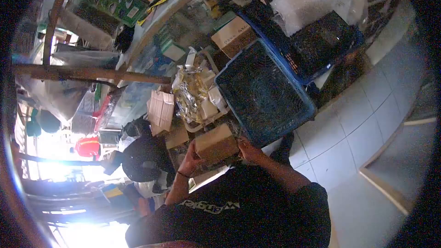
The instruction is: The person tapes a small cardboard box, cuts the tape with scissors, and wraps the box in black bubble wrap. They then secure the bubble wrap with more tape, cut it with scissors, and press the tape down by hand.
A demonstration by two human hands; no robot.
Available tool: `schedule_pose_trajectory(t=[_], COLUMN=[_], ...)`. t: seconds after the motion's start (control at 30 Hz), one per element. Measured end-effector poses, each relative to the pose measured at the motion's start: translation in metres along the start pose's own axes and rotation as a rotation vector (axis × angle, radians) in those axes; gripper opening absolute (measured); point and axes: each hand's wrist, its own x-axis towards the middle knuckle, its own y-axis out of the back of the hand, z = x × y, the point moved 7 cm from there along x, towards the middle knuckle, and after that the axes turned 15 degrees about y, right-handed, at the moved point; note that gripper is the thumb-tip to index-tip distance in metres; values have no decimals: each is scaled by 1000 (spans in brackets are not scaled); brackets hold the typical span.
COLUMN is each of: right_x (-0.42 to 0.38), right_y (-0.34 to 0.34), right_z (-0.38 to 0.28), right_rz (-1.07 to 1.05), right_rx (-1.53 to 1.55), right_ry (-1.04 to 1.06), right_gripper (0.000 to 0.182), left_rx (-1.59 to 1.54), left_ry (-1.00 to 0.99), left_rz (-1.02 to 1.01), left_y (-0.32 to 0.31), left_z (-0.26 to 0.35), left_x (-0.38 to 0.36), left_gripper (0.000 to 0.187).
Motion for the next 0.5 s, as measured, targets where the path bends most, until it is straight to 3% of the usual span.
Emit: schedule_pose_trajectory(t=[0.07, 0.13, 0.2, 0.23, 0.27, 0.33, 0.4, 0.5], right_x=[2, -3, -7, -2, 2, 5, 9, 6], right_y=[4, 4, -7, -4, -4, -11, -13, -4], right_z=[1, -11, -63, -56, -42, -58, -64, -64], right_rz=[16, -8, -51, -57, -66, -26, 100, 88], right_rx=[-197, -83, 299, 168, 41, 92, 418, 339], right_ry=[310, 189, -374, -181, 16, 116, -82, -55], right_gripper=[36, 43, 55, 53, 51, 52, 56, 57], left_rx=[284, 504, 562, 591, 678, 693, 749, 774], left_ry=[-156, -238, -296, -324, -483, -551, -643, -770], left_rz=[28, 94, 131, 152, 255, 260, 252, 305], left_y=[-4, -20, -25, -27, -32, -28, -24, -20], left_z=[14, 28, 36, 42, 58, 59, 62, 68], left_x=[-10, -24, -32, -37, -50, -55, -60, -69], left_gripper=[99, 98, 93, 91, 87, 85, 84, 83])
